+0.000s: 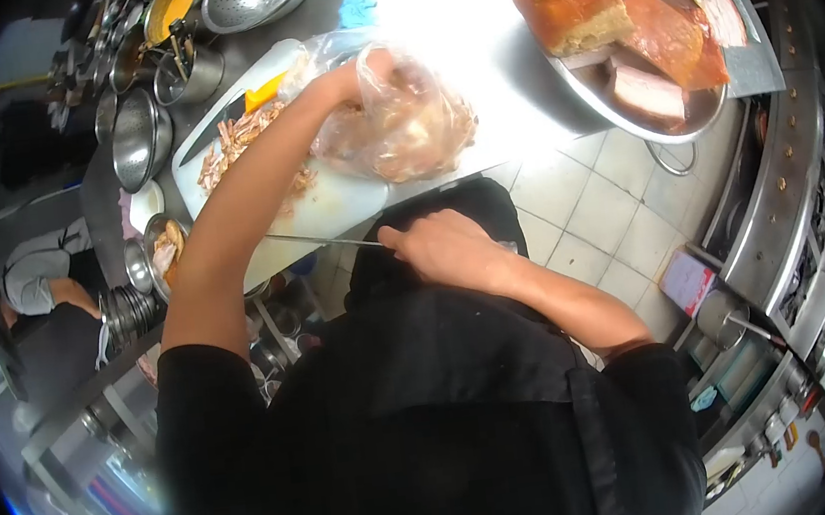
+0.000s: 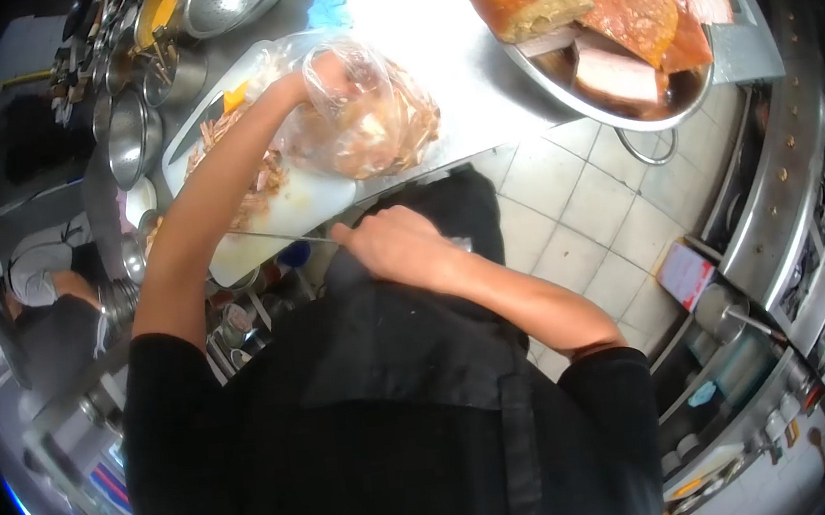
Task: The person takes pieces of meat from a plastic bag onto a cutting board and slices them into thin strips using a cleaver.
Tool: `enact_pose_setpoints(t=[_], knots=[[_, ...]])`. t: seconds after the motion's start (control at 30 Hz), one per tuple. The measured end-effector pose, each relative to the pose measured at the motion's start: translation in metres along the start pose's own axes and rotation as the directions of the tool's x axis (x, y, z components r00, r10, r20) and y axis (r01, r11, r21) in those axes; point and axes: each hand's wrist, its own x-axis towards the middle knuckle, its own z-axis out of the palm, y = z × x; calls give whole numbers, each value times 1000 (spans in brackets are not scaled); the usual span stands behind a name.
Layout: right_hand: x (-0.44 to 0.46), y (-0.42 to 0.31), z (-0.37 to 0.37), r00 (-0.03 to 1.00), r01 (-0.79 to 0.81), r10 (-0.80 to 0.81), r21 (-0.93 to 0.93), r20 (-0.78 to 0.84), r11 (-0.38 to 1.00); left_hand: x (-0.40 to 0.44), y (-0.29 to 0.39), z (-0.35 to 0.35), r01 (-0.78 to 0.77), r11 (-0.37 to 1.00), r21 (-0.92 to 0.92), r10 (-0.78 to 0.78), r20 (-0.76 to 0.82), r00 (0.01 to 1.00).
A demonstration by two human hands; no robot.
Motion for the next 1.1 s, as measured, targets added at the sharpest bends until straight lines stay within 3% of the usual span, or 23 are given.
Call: enact_pose_setpoints(t=[0.03,0.1,0.13,0.2,0.23,0.3,0.33,0.4,0.43,0.5,0.57,0.63,0.7,0.77,0.8,0.9,0.93,0.97,1.07,1.1], knots=[[0,1,-2,1000,20,-20,-3,3,1000,2,9,-3,17,1000,6,-17,-11,1000],[1,1,-6,1000,-19,18,35,24,999,6,24,-7,112,962,248,-143,112,983],[1,2,-7,1000,1,-2,26,29,1000,4,20,-9,129,959,253,-157,95,983],[1,4,-9,999,14,-14,-15,47,1000,1,4,-9,34,999,32,-37,102,994],[1,5,-11,998,33,-31,-27,57,999,-4,-3,-8,47,998,34,-50,81,995],[3,6,-15,996,25,-23,-15,82,1000,-22,-18,-13,-125,991,-40,114,-210,971],[5,7,-15,994,54,-51,-28,99,998,-31,-18,-18,-104,994,-35,93,-238,967],[9,8,-14,995,24,-24,-3,99,1000,-55,-15,-20,-125,946,-300,28,-308,951],[13,7,-14,991,52,-49,-15,123,999,-74,-4,-26,-112,947,-303,4,-337,941],[19,4,-13,992,20,-20,1,127,1000,-113,12,-34,38,678,-734,-345,-272,898],[26,0,-11,986,47,-45,-10,162,999,-147,5,-29,11,649,-761,-399,-328,857],[37,-8,-7,984,3,2,-29,177,1000,-188,4,-16,-306,353,-884,-393,-436,810],[48,-19,-2,978,4,5,-44,207,999,-230,0,1,-373,299,-879,-415,-471,778],[61,-25,14,987,8,14,-134,161,991,-265,0,26,-592,87,-801,-488,-553,676],[69,-27,24,988,-21,37,-106,152,994,-282,0,32,-613,26,-789,-475,-550,687],[93,-37,53,995,-30,31,-11,90,999,-304,-25,64,-680,-23,-733,-642,-511,572],[101,-43,59,996,-36,35,6,88,999,-306,-33,72,-697,40,-716,-736,-493,464],[107,-48,65,993,-58,59,-13,106,998,-307,-40,79,-708,9,-707,-737,-483,473],[118,-58,82,998,-58,58,34,10,998,-316,-70,93,-800,203,-564,-814,-551,182],[121,-60,81,976,-184,175,56,133,981,-324,-70,96,-808,189,-558,-821,-541,181]])
